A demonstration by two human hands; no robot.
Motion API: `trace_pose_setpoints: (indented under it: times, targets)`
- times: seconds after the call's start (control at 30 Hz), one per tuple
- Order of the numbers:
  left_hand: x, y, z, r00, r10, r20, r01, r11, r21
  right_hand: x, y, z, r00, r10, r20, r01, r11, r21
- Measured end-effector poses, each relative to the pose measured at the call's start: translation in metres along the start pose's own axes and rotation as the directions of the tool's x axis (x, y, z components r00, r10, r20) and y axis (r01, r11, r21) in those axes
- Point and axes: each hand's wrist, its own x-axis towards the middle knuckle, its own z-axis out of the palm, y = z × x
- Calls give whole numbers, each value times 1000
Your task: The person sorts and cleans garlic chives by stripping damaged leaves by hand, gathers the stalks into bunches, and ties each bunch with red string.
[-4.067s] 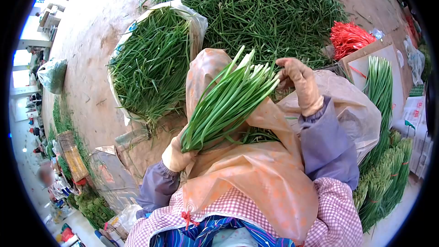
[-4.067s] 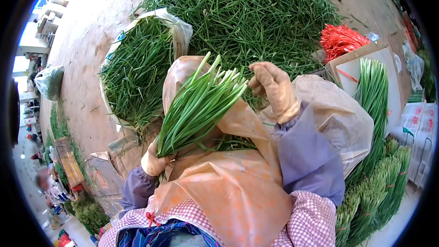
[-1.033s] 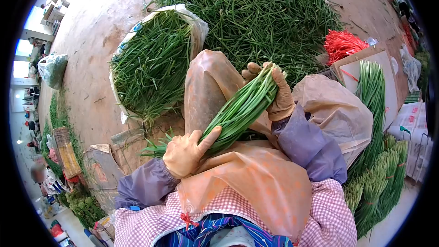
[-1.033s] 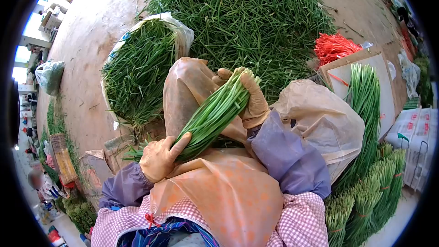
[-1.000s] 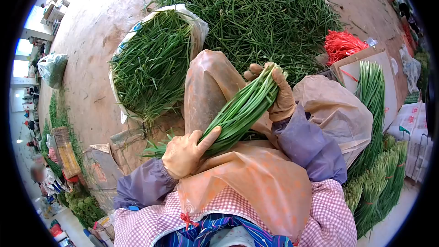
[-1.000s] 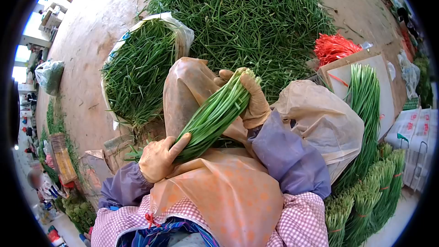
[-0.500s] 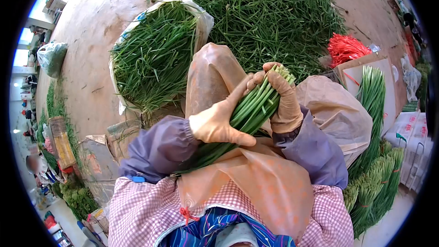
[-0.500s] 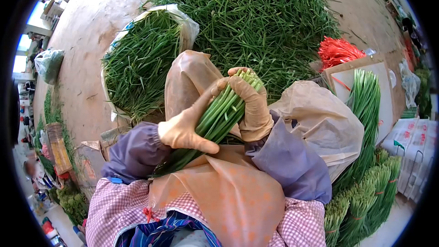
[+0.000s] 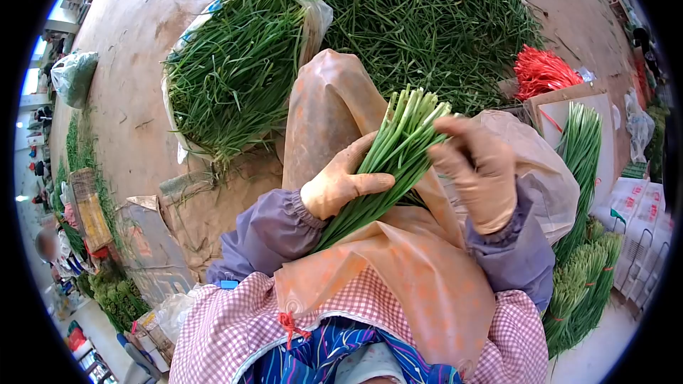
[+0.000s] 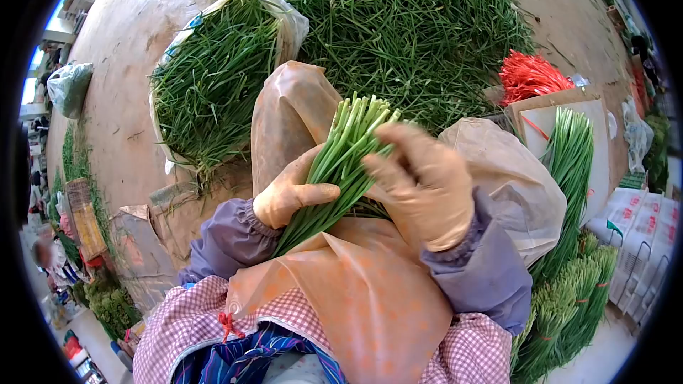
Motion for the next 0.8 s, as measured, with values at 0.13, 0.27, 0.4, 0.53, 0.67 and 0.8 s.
trace_pose_setpoints:
  times: [0.13, 0.27, 0.4, 0.53, 0.67, 0.8]
  targets:
    - [-5, -3, -1, 998, 46, -39, -43, 997, 65, 5, 8, 33, 974, -223, -52, 197, 931, -307]
    - [-7, -7, -4, 995, 89, -43, -95, 985, -146, 10, 7, 33, 963, -245, 112, 267, 925, -269]
    - [-7, -7, -5, 997, 29, -74, -45, 974, -221, 7, 6, 12, 955, -24, 296, 100, 965, -242]
    - [-5, -12, -7, 986, 164, -13, -164, 983, -83, 5, 1, 13, 969, -202, -143, 207, 978, 21]
    - [-5, -12, -2, 985, 162, -59, -166, 984, -63, 34, -17, 24, 905, -408, 122, 409, 756, -510]
    - [-5, -23, -8, 977, 174, -125, -171, 985, 37, 45, -2, 42, 941, -249, 230, 338, 710, -617]
